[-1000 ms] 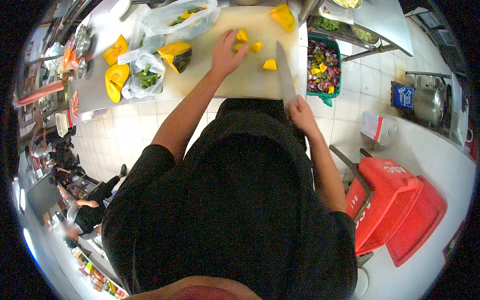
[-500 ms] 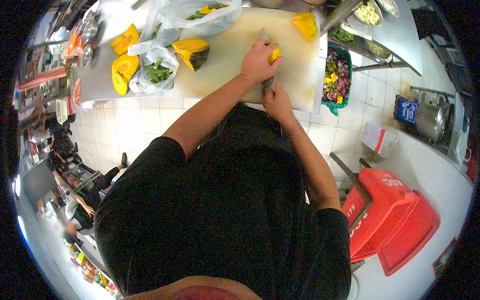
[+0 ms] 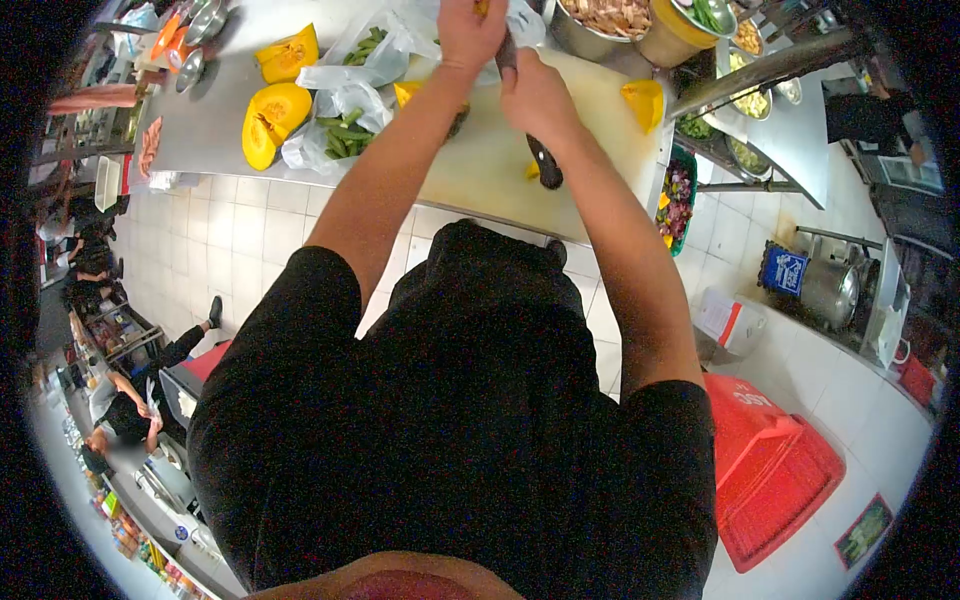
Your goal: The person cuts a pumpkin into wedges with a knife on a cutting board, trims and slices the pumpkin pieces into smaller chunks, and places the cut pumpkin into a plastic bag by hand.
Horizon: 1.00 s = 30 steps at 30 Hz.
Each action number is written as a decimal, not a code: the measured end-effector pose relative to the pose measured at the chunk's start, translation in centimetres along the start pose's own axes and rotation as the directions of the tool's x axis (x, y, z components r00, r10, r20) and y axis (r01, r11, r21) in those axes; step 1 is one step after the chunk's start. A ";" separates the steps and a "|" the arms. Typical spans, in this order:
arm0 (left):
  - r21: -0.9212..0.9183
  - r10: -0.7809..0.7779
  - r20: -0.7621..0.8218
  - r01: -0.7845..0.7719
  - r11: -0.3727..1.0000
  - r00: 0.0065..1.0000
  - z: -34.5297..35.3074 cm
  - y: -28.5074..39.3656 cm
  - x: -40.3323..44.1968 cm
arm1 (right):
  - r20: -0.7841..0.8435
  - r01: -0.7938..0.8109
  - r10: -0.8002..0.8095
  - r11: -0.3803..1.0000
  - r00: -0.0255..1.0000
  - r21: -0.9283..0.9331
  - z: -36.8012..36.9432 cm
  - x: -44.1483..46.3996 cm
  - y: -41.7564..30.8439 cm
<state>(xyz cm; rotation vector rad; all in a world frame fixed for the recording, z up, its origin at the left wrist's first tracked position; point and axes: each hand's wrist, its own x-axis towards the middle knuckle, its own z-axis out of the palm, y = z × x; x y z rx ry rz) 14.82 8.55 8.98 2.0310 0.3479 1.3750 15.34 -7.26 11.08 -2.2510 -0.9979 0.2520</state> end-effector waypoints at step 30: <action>0.316 -0.022 0.241 -0.057 0.947 0.970 -12.5 -7.4 -2.0 | 0.094 -0.523 0.521 0.798 0.848 0.299 -2.5 -17.2 6.1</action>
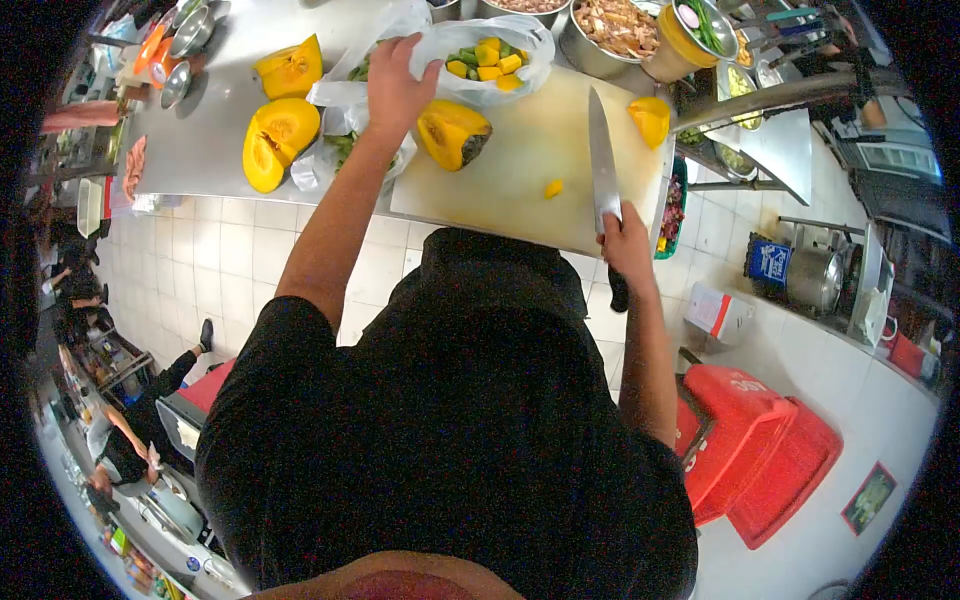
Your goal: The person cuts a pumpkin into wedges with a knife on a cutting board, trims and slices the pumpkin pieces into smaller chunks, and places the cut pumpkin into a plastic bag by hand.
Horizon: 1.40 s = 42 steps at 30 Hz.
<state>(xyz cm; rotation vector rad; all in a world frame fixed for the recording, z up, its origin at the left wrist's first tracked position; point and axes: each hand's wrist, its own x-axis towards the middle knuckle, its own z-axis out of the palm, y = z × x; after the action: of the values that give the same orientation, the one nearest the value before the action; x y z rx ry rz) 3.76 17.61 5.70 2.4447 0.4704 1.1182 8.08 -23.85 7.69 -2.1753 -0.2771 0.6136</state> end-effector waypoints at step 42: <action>-0.037 0.020 0.816 0.017 0.999 0.577 7.3 17.3 -14.6 | 0.211 0.032 -0.029 0.999 0.977 -0.011 -7.7 -2.4 15.5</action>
<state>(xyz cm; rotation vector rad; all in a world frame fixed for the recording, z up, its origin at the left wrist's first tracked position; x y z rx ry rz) 2.56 -5.63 0.68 2.5747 0.1259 -0.1164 9.75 -39.68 0.42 -2.1169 -0.4281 0.8283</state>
